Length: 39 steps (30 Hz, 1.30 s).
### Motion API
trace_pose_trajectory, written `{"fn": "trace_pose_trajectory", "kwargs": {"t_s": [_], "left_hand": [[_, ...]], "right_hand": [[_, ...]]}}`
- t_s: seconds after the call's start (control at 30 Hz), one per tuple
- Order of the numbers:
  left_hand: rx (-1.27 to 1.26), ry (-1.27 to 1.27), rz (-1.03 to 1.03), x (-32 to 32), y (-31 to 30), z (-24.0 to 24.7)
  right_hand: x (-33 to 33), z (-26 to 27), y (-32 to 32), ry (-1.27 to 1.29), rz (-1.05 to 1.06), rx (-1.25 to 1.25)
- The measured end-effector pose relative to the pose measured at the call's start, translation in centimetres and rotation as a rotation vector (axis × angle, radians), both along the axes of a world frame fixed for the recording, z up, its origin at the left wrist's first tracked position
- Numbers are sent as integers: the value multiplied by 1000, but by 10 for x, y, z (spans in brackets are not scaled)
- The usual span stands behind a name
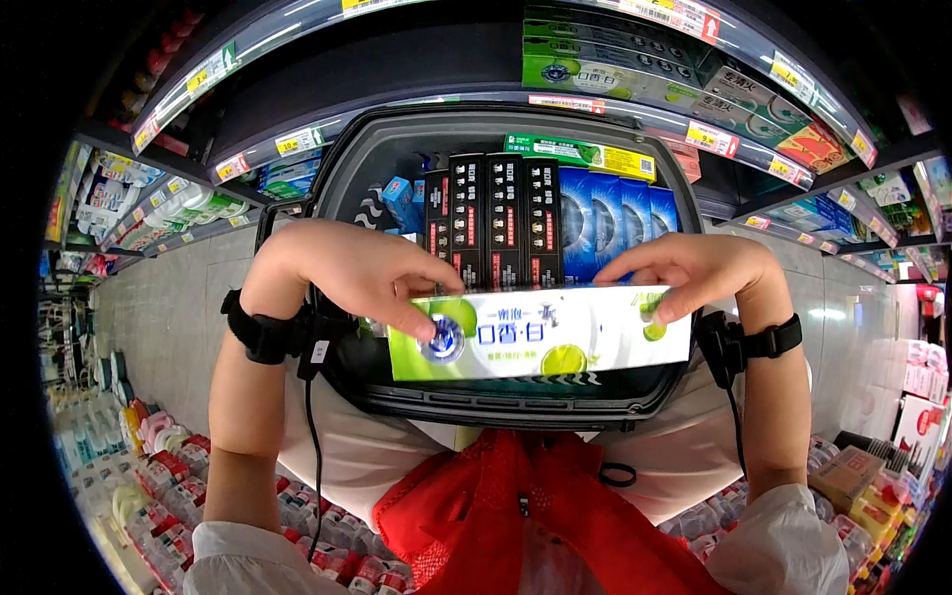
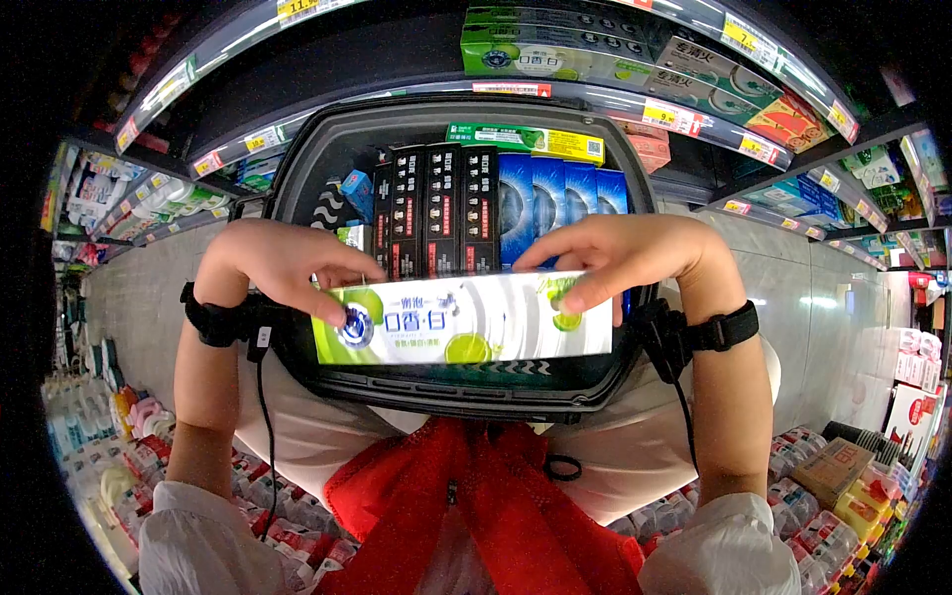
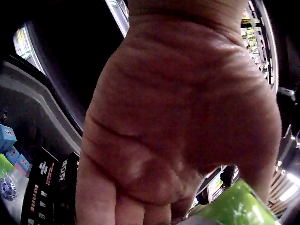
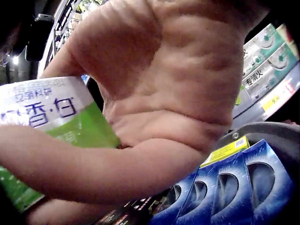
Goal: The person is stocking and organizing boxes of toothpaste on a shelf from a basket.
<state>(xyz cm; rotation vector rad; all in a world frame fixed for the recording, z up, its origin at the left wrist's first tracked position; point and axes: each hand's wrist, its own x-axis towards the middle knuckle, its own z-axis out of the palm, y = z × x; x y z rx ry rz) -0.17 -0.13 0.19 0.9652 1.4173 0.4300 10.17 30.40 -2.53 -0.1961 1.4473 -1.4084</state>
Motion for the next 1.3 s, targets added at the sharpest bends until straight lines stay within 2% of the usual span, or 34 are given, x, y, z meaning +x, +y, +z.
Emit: {"fn": "trace_pose_trajectory", "kwargs": {"t_s": [0.07, 0.13, 0.2, 0.23, 0.27, 0.33, 0.37, 0.43, 0.47, 0.53, 0.6, 0.67, 0.77, 0.8, 0.83, 0.87, 0.93, 1.0, 1.07, 1.1, 1.17, 1.27, 1.3], "left_hand": [[87, 184, 125, -4, -4, 0], [52, 252, 44, -6, -3, 2], [189, 170, 321, -11, -5, -3], [88, 141, 435, -9, -1, 11], [88, 143, 435, -9, -3, 7], [32, 13, 903, -7, -5, -1], [69, -66, 982, -5, -5, 0], [38, -124, 1029, -11, -7, -9], [6, -184, 1077, -15, -8, -12], [112, -353, 886, -20, -9, -11], [292, -681, 706, -23, -4, -21], [285, -605, 776, -19, -3, -15], [266, -439, 883, -8, 3, 1], [256, -349, 918, -6, 4, 3], [267, -420, 770, -20, -5, -7], [267, -420, 771, -22, -7, -10], [173, -367, 1011, -19, -3, -5], [128, -320, 1013, -16, 0, 0], [122, -234, 1116, -10, 4, 2], [123, -234, 1117, -14, 1, -3], [94, -201, 1046, -25, -8, -18], [87, -114, 1086, -19, -7, -19], [29, -213, 1129, -20, -7, -15]], "right_hand": [[-2, 3, 0, 328, -102, 28], [0, 5, 0, 315, -79, 76], [2, -5, 4, 342, -430, 49], [-1, -6, 5, 273, -507, -2], [-1, -4, 6, 266, -613, 22], [1, 9, -2, 227, -782, 5], [-1, 7, 2, 229, -784, 6], [-6, 8, 8, 231, -795, -177], [-5, 6, 4, 276, -894, -182], [-6, 6, 3, 311, -889, -282], [-7, 0, 5, 351, -882, -230], [-7, -2, 7, 391, -874, -177], [-5, 3, 6, 290, -849, -157], [-5, 7, 2, 222, -907, -131], [-5, 9, -1, 154, -964, -104], [-6, 9, 0, 154, -963, -104], [-8, 8, 5, 7, -803, -139], [-9, 4, 5, -30, -761, -102], [-7, 6, 0, -97, -752, -73], [-8, 0, 5, -104, -682, -79], [-8, 0, 5, -131, -711, -73], [-8, -3, 10, -137, -752, -87], [-8, -1, 9, -117, -759, -107]]}}
